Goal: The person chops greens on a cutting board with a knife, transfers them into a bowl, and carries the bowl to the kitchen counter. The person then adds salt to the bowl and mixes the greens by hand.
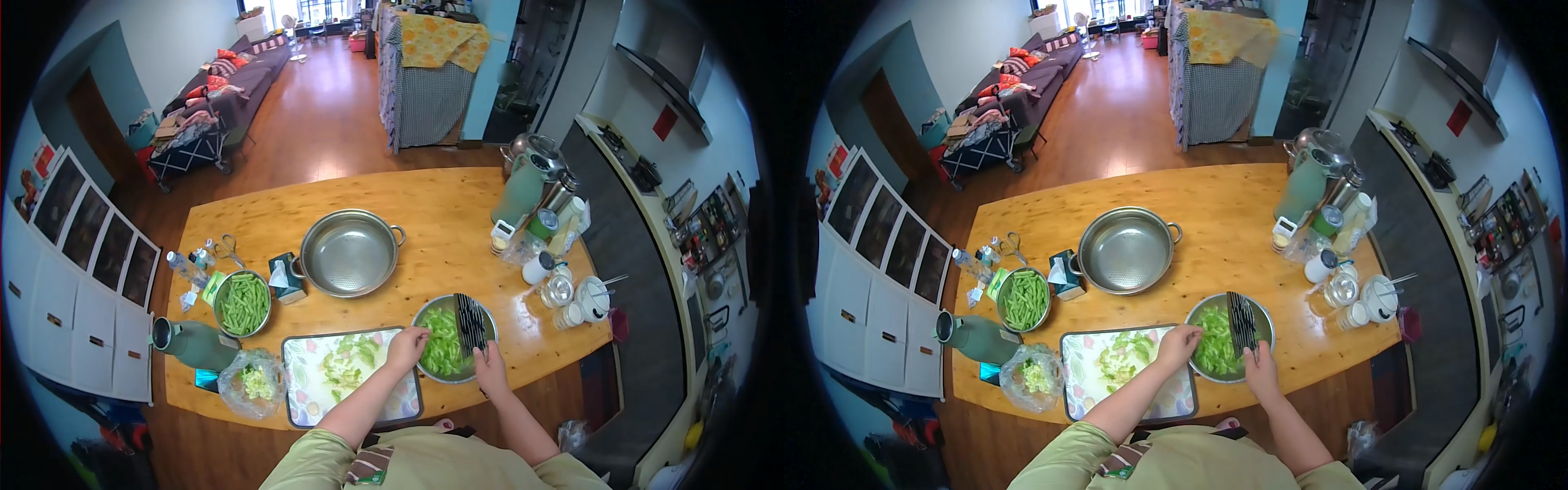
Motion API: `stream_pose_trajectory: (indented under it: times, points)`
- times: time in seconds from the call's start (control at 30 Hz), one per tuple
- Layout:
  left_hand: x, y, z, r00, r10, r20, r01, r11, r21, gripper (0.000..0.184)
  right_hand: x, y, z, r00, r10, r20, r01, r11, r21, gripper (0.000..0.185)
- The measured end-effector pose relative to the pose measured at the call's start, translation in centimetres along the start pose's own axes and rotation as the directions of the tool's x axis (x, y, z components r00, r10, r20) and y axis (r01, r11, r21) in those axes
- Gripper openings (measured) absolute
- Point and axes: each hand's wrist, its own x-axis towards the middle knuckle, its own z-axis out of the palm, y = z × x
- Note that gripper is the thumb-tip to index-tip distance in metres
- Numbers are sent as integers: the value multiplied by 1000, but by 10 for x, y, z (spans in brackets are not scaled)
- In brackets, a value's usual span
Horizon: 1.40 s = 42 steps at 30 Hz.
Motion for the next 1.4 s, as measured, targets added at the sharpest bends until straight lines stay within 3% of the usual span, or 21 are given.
stream_pose_trajectory:
  times: [0.1, 0.23, 0.33, 0.4, 0.53, 0.7, 0.8, 0.83, 0.93, 1.13, 1.3, 1.4]
  points:
    - [-9, 11, -1, 999, 30, -38, -29, 999, 38, 28, -12, -2, -11, 999, -22, 44, 24, 999, -38, 19]
    - [-31, -14, -9, 959, 61, -277, -74, 997, -38, 30, -25, 5, 2, 992, 12, 123, -6, 999, -47, 32]
    - [-69, -30, -26, 863, 169, -476, -46, 965, 259, 31, -31, 9, 25, 974, -15, 227, 32, 997, -71, 33]
    - [-97, -49, -33, 892, 51, -450, 63, 970, 234, 37, -35, -1, 44, 956, -73, 285, 82, 996, -19, 25]
    - [-150, -64, -39, 892, -47, -451, 223, 911, 348, 68, -38, -18, 84, 905, 6, 426, 83, 978, -189, 33]
    - [-196, -68, -53, 920, -119, -373, 304, 819, 488, 120, -41, -24, 129, 853, -43, 521, 261, 899, -352, 34]
    - [-210, -63, -59, 925, -238, -295, 368, 754, 545, 125, -42, -21, 149, 865, -52, 500, 327, 813, -481, 32]
    - [-213, -68, -58, 918, -238, -318, 382, 751, 539, 127, -43, -17, 154, 864, -116, 489, 377, 794, -477, 28]
    - [-212, -84, -54, 898, -232, -375, 410, 751, 518, 134, -44, -12, 159, 817, -111, 566, 460, 718, -522, 26]
    - [-213, -93, -59, 880, -234, -413, 420, 791, 444, 135, -66, -12, 154, 684, -151, 714, 614, 648, -451, 23]
    - [-231, -87, -53, 927, -146, -345, 310, 816, 489, 130, -63, -28, 152, 740, -252, 623, 576, 715, -395, 23]
    - [-228, -83, -52, 958, -84, -275, 222, 825, 520, 116, -40, -35, 169, 770, -282, 572, 568, 712, -413, 23]
